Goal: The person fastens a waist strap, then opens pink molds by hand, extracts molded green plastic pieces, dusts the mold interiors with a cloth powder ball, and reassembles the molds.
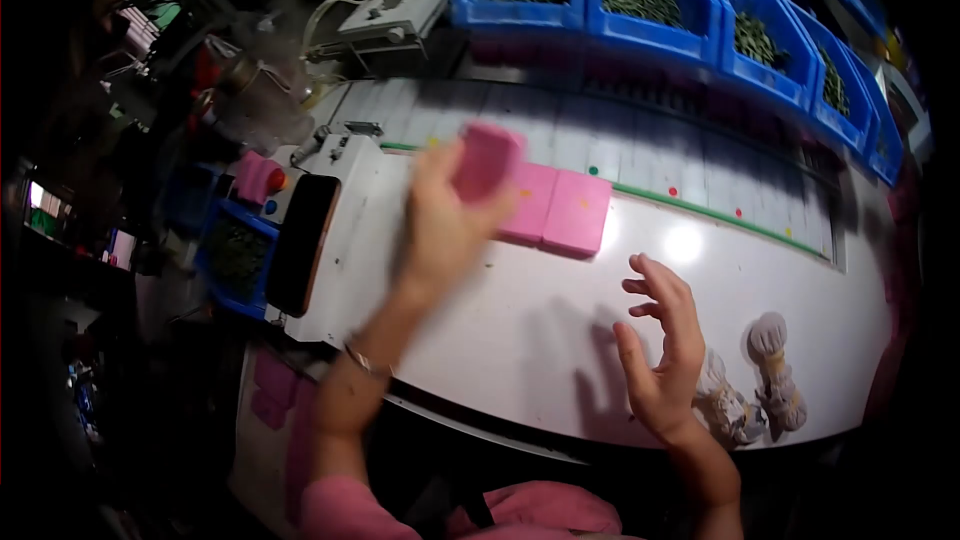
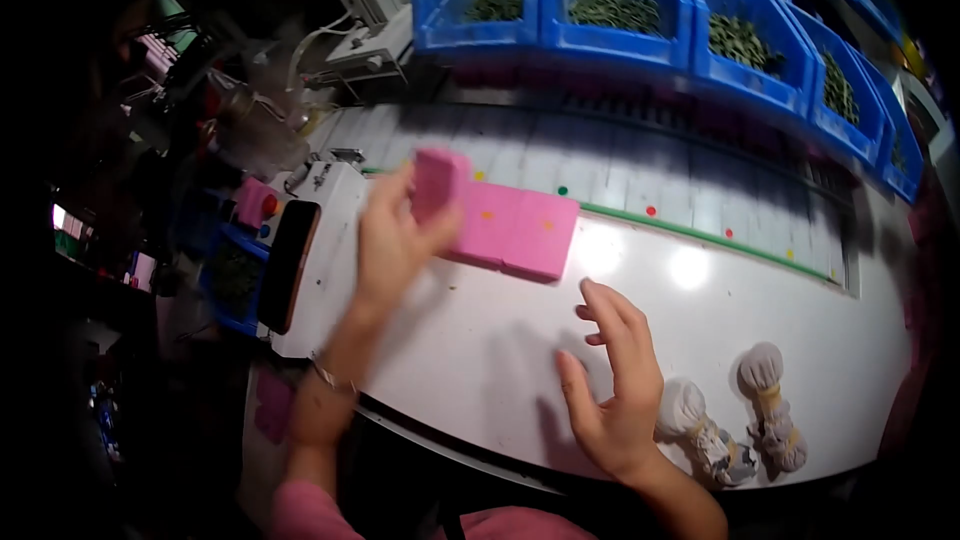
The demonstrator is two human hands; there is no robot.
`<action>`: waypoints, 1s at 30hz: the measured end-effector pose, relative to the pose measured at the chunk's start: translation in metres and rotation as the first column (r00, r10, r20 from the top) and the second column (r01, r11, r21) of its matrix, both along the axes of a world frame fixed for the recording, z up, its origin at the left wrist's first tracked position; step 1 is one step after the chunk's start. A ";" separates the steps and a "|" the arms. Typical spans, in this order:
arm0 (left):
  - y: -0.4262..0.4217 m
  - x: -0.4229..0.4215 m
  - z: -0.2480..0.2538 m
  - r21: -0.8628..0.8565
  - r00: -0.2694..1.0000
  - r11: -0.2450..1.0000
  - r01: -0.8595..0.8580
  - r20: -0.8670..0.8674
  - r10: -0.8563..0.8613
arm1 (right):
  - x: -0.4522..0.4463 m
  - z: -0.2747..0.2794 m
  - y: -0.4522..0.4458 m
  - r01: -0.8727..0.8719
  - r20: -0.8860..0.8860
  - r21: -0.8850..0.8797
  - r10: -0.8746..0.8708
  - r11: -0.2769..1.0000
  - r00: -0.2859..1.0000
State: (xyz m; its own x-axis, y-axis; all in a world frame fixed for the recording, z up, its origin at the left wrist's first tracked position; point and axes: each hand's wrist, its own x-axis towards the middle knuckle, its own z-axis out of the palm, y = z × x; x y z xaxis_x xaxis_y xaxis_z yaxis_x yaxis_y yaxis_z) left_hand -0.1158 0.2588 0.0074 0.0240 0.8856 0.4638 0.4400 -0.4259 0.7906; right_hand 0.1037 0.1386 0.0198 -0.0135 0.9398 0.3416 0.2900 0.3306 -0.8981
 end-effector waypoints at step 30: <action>-0.043 0.057 0.008 -0.219 0.964 0.957 0.191 -0.140 -0.224 | -0.007 -0.029 0.063 -0.006 0.435 0.170 -0.069 0.986 0.898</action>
State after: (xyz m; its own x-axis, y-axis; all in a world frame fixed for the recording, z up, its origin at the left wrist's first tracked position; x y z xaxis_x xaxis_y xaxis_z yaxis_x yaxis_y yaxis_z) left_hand -0.0583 0.2156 0.0159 0.2770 0.9277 0.2502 0.4875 -0.3601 0.7954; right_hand 0.0969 0.2013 -0.0092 -0.1687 0.8741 0.4555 0.6538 0.4450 -0.6120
